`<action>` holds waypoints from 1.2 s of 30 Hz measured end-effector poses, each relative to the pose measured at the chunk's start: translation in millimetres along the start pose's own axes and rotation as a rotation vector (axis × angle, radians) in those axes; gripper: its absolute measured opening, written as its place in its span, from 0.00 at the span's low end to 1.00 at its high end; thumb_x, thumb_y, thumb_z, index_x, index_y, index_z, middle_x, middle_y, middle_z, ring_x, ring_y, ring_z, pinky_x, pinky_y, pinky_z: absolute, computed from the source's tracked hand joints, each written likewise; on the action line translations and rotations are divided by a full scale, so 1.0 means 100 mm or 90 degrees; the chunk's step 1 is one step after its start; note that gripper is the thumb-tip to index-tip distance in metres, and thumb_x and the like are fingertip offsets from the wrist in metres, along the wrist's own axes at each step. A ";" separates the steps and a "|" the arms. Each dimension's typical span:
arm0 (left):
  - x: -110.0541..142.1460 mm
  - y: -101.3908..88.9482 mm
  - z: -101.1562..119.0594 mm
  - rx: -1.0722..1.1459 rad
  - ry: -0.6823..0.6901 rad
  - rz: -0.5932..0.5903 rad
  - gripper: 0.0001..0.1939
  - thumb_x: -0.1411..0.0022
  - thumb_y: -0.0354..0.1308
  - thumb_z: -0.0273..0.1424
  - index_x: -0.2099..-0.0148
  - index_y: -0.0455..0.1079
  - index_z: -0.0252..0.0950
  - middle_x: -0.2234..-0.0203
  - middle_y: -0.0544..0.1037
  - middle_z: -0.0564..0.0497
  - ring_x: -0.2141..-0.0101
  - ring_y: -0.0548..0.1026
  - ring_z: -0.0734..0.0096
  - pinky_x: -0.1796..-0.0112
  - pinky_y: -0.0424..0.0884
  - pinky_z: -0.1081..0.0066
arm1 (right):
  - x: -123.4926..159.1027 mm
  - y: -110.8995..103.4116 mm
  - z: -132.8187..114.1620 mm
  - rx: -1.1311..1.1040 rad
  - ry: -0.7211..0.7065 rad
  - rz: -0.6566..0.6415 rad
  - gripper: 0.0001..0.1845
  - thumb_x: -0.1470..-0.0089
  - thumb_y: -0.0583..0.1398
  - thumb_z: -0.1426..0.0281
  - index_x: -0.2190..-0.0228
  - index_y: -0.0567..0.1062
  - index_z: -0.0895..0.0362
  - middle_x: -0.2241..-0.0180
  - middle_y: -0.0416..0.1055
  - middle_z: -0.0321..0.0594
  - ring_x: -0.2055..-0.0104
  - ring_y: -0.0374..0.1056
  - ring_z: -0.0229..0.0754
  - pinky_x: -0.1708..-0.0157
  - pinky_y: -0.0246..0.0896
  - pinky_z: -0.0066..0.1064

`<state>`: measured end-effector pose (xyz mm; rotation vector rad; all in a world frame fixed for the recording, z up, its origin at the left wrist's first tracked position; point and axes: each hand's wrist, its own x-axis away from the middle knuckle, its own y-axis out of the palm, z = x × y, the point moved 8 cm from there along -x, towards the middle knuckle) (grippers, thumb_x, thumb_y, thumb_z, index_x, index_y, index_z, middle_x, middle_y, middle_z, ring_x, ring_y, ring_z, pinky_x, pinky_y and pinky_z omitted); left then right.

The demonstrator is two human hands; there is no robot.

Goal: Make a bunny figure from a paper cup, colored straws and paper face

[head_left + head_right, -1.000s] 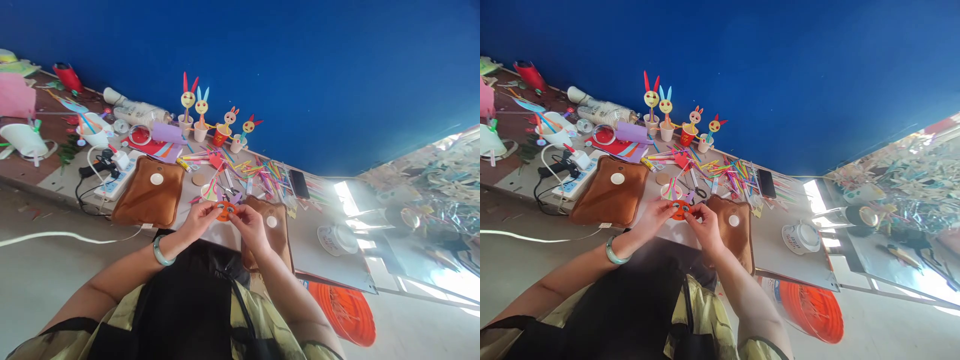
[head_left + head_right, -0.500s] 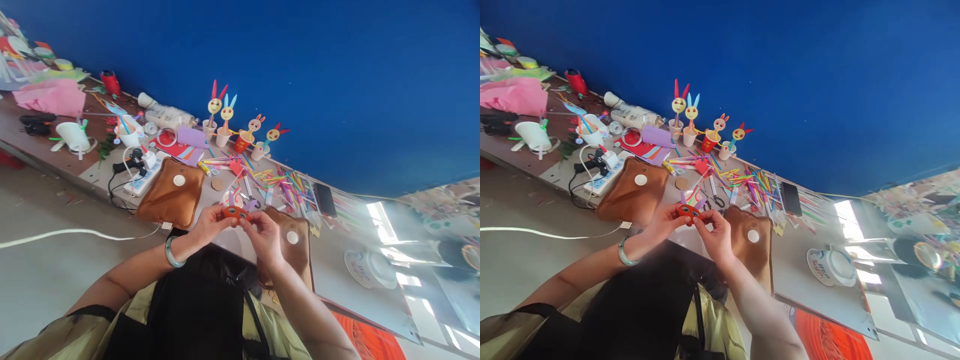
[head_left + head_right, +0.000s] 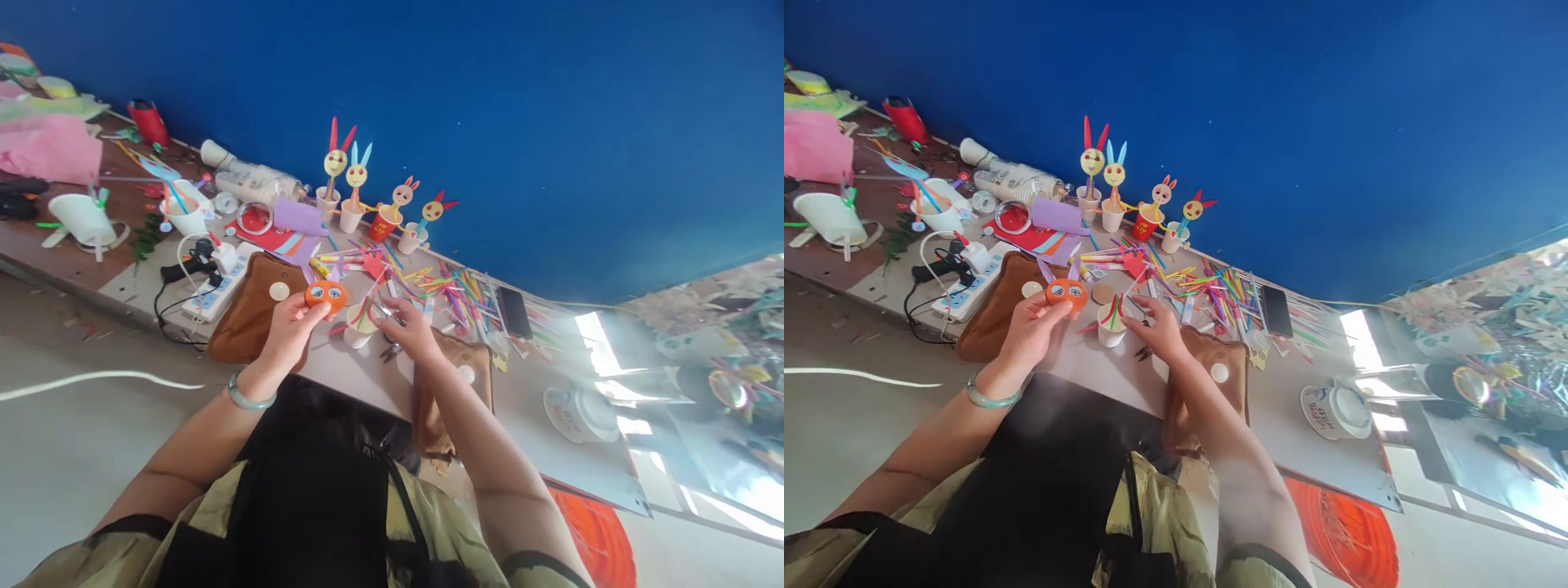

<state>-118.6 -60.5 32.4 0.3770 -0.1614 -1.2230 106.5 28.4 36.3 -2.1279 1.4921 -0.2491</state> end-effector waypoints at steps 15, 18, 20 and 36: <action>-0.18 0.07 -0.01 0.022 -0.034 -0.015 0.15 0.48 0.72 0.39 0.60 0.80 0.36 0.64 0.83 0.50 0.61 0.78 0.67 0.58 0.74 0.69 | -0.08 0.16 -0.27 -0.065 0.030 -0.021 0.16 0.50 0.69 0.55 0.78 0.80 0.54 0.77 0.76 0.35 0.71 0.71 0.41 0.67 0.66 0.33; -0.21 0.13 -0.05 0.032 -0.065 -0.031 0.15 0.49 0.73 0.39 0.63 0.81 0.35 0.66 0.83 0.49 0.63 0.78 0.67 0.58 0.74 0.68 | -0.03 0.10 -0.23 -0.094 0.059 -0.016 0.16 0.52 0.70 0.55 0.74 0.81 0.55 0.74 0.78 0.37 0.70 0.72 0.42 0.68 0.67 0.33; -0.22 0.18 -0.07 0.045 -0.083 -0.044 0.15 0.50 0.74 0.39 0.63 0.81 0.35 0.67 0.82 0.49 0.65 0.78 0.68 0.60 0.75 0.68 | -0.01 0.08 -0.19 -0.138 0.082 -0.008 0.19 0.56 0.71 0.53 0.71 0.81 0.56 0.73 0.79 0.38 0.70 0.73 0.42 0.68 0.68 0.34; -0.12 0.23 -0.15 0.090 -0.143 -0.068 0.14 0.49 0.73 0.36 0.63 0.80 0.34 0.71 0.80 0.52 0.67 0.77 0.73 0.61 0.74 0.71 | -0.12 0.18 0.01 -0.081 0.107 -0.027 0.23 0.50 0.63 0.48 0.77 0.74 0.57 0.81 0.66 0.32 0.77 0.57 0.34 0.72 0.55 0.29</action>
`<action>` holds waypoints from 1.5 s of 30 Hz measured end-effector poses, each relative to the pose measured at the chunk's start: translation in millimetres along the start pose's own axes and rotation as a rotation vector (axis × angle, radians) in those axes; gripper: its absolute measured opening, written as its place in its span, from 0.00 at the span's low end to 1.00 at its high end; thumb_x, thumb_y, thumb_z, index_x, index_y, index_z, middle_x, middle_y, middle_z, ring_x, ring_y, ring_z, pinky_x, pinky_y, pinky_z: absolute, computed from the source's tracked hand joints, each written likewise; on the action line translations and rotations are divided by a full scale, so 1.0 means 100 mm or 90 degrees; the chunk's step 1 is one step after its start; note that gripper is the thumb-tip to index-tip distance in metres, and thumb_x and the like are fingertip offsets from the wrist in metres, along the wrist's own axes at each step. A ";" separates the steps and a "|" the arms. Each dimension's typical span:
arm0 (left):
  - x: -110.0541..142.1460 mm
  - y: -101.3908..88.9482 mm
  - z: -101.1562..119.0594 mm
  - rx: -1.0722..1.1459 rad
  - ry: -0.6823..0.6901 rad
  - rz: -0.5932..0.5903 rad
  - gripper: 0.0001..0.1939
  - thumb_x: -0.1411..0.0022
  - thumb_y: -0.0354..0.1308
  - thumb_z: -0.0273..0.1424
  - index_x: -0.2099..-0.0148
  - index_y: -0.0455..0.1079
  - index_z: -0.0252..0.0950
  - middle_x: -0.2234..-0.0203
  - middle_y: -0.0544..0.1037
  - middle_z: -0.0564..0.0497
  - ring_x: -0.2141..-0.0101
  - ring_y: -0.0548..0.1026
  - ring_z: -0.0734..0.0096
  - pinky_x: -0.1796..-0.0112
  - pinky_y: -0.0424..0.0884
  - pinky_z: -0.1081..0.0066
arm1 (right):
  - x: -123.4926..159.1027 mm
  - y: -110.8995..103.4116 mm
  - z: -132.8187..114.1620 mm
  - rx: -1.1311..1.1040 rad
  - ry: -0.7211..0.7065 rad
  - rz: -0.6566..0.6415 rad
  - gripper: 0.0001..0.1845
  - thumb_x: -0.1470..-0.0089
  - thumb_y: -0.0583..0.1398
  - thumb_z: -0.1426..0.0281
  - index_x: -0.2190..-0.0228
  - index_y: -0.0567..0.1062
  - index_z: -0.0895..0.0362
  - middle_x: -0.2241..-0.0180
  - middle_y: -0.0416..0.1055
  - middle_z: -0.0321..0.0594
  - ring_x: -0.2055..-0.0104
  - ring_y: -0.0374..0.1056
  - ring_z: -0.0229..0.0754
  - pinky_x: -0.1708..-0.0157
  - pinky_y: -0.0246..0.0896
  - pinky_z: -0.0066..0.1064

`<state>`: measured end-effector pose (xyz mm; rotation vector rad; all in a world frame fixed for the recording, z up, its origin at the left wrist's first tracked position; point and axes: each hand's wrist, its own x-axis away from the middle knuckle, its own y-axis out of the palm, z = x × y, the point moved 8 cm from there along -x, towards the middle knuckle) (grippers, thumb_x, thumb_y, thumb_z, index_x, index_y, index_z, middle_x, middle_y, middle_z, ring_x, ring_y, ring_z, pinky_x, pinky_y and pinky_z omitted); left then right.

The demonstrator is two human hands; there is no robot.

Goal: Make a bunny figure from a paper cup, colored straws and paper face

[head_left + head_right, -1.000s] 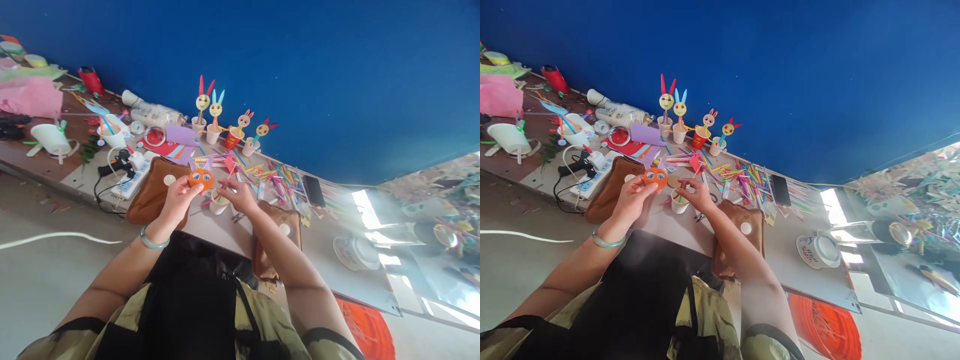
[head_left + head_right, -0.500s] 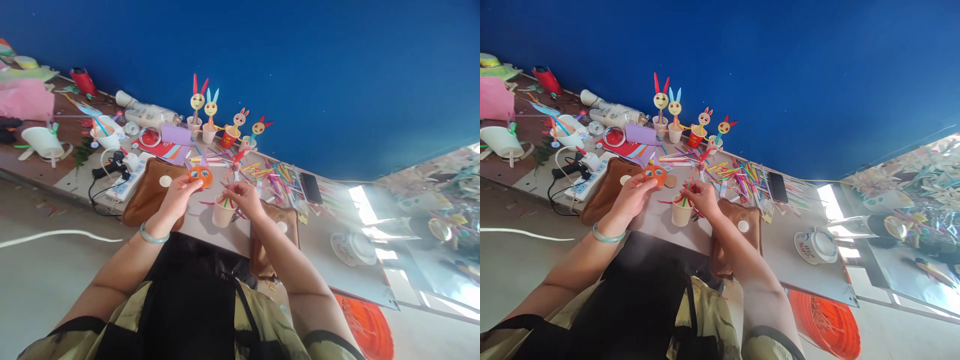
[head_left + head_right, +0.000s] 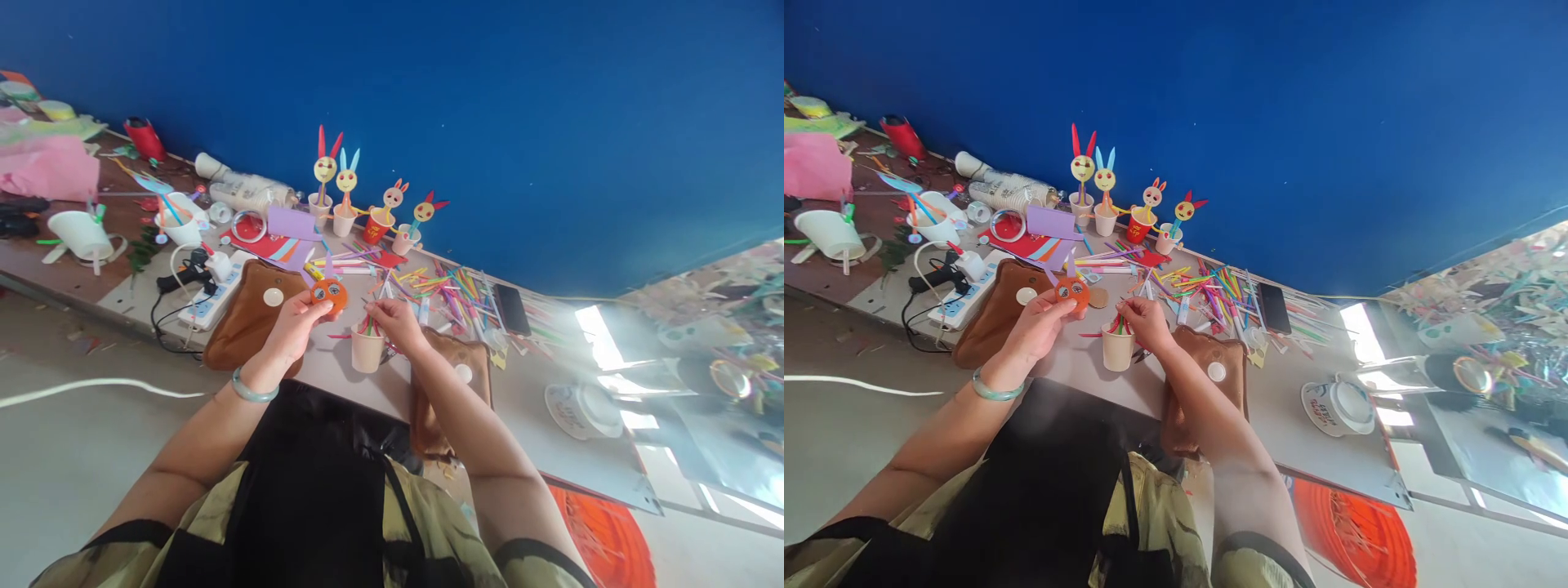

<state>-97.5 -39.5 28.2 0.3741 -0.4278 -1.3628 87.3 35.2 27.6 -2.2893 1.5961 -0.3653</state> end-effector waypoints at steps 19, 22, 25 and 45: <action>0.14 -0.34 0.06 -0.088 0.121 0.092 0.14 0.48 0.72 0.37 0.67 0.75 0.33 0.69 0.81 0.50 0.65 0.79 0.66 0.60 0.77 0.66 | -0.36 0.27 0.42 -0.002 0.123 -0.086 0.15 0.57 0.67 0.58 0.70 0.77 0.56 0.79 0.71 0.32 0.78 0.62 0.35 0.76 0.57 0.28; 0.14 -0.42 0.03 -0.086 0.129 0.098 0.13 0.48 0.72 0.37 0.66 0.77 0.33 0.70 0.80 0.50 0.65 0.79 0.67 0.61 0.77 0.67 | -0.36 0.26 0.44 0.011 0.119 -0.080 0.15 0.53 0.64 0.58 0.69 0.78 0.56 0.78 0.71 0.32 0.77 0.61 0.35 0.75 0.57 0.28; 0.15 -0.47 0.01 -0.118 0.163 0.103 0.12 0.47 0.72 0.37 0.65 0.78 0.34 0.70 0.81 0.49 0.66 0.79 0.67 0.62 0.76 0.67 | -0.37 0.24 0.46 0.033 0.118 -0.077 0.15 0.52 0.63 0.59 0.67 0.78 0.57 0.77 0.73 0.34 0.77 0.62 0.35 0.74 0.59 0.29; 0.70 -0.33 0.25 -0.552 0.493 0.050 0.09 0.35 0.62 0.27 0.55 0.81 0.40 0.68 0.79 0.48 0.67 0.77 0.71 0.65 0.75 0.72 | -0.43 0.04 0.26 0.431 0.004 -0.100 0.09 0.48 0.64 0.67 0.64 0.83 0.53 0.65 0.82 0.42 0.66 0.74 0.45 0.62 0.66 0.35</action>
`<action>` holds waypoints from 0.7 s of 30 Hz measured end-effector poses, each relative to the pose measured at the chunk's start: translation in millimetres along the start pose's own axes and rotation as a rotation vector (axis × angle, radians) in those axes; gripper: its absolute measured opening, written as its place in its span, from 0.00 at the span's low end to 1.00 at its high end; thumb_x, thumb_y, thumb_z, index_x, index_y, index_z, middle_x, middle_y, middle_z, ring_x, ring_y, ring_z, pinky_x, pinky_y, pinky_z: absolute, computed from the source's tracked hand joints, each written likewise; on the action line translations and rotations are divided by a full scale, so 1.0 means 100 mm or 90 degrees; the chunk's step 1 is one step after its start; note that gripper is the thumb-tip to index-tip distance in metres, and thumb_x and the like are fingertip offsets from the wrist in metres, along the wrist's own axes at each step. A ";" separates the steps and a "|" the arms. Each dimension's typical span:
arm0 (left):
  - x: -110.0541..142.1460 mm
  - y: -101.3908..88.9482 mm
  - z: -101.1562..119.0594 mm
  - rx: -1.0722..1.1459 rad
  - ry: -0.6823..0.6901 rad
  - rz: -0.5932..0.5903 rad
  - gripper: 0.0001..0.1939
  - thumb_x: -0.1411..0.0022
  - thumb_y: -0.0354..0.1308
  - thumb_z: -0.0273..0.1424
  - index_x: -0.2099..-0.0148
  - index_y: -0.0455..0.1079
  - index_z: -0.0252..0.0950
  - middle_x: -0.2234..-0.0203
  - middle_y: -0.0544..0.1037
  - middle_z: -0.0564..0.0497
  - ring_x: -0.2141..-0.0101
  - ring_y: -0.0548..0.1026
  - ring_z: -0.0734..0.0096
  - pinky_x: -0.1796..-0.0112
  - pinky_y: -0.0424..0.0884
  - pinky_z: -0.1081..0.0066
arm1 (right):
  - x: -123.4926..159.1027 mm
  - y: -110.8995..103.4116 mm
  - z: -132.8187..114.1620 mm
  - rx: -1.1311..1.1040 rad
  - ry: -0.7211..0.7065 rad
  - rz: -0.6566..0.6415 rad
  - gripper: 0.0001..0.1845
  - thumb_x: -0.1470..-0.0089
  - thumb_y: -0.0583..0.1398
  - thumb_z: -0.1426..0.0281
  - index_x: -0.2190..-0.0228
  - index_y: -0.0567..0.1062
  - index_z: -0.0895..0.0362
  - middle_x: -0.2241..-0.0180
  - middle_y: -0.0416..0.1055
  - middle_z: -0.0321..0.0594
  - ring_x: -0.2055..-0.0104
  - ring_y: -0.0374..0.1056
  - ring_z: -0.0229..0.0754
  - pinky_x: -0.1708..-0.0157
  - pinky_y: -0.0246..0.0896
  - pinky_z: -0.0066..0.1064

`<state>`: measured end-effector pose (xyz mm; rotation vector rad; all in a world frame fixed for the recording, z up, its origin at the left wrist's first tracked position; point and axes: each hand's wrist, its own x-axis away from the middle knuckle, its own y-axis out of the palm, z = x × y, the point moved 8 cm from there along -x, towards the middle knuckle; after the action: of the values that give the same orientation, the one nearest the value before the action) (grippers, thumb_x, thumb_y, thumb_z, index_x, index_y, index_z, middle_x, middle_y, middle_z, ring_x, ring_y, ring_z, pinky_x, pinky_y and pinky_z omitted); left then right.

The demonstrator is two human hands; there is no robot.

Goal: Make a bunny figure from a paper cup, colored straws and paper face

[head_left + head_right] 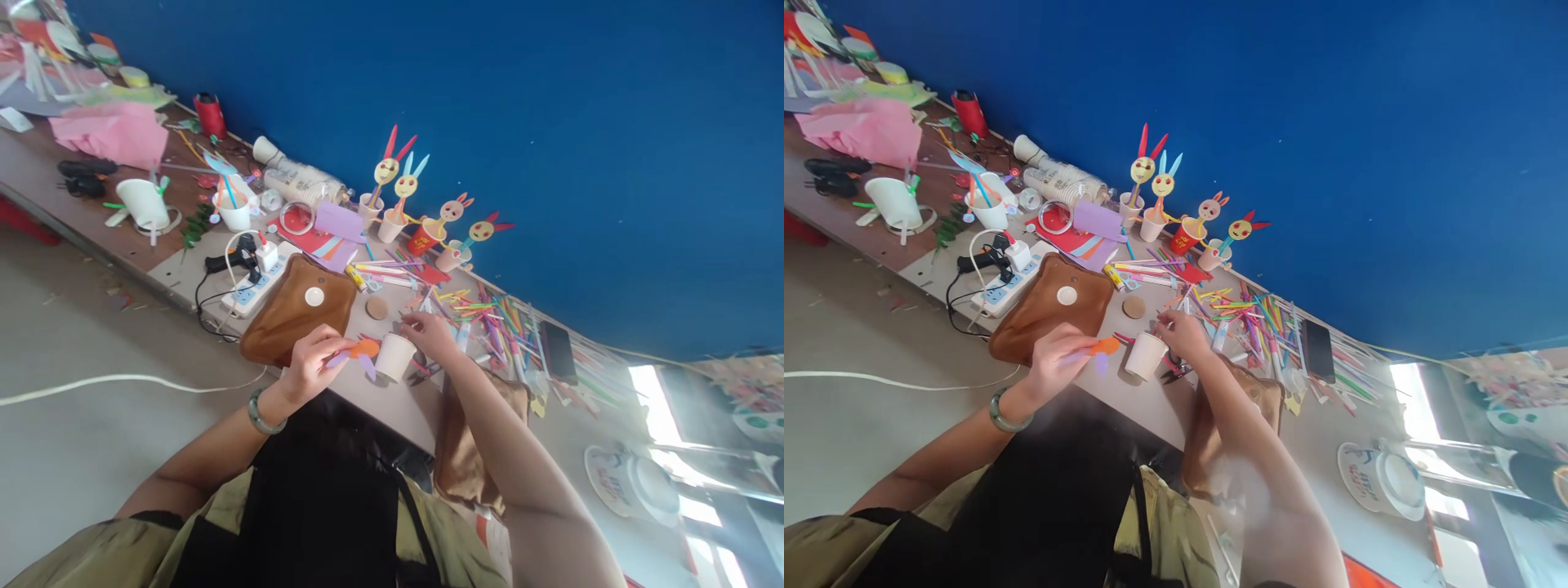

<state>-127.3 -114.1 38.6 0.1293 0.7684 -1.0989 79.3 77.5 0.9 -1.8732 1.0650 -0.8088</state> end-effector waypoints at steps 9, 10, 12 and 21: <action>0.08 -0.16 0.24 -0.014 0.084 -0.004 0.11 0.35 0.61 0.26 0.52 0.80 0.38 0.69 0.85 0.46 0.76 0.77 0.72 0.73 0.71 0.72 | -0.19 -0.36 -0.81 -0.121 -0.131 0.076 0.10 0.45 0.62 0.66 0.65 0.82 0.56 0.66 0.81 0.43 0.68 0.72 0.43 0.62 0.66 0.35; 0.09 -0.20 0.28 -0.016 0.098 0.007 0.12 0.35 0.61 0.26 0.50 0.79 0.38 0.68 0.85 0.46 0.75 0.79 0.71 0.73 0.73 0.72 | -0.20 -0.35 -1.00 -0.138 -0.167 0.077 0.10 0.45 0.62 0.65 0.65 0.82 0.56 0.66 0.81 0.43 0.68 0.71 0.42 0.62 0.66 0.34; 0.10 -0.28 0.34 -0.016 0.114 0.025 0.14 0.36 0.61 0.26 0.48 0.78 0.39 0.65 0.86 0.46 0.72 0.81 0.69 0.70 0.76 0.72 | -0.19 -0.23 -1.42 -0.171 -0.243 0.028 0.10 0.44 0.62 0.65 0.65 0.81 0.56 0.67 0.80 0.41 0.68 0.71 0.41 0.63 0.65 0.33; 0.28 -0.72 0.43 0.076 0.147 0.006 0.21 0.37 0.63 0.27 0.42 0.75 0.44 0.62 0.86 0.48 0.66 0.84 0.64 0.65 0.79 0.69 | -0.58 0.24 -2.57 -0.262 -0.382 0.022 0.09 0.41 0.59 0.66 0.63 0.78 0.57 0.66 0.77 0.38 0.65 0.69 0.39 0.59 0.64 0.30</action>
<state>-160.2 -188.4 72.4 0.3644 0.9065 -1.1330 -165.8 35.9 90.3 -2.2254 0.9080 0.0267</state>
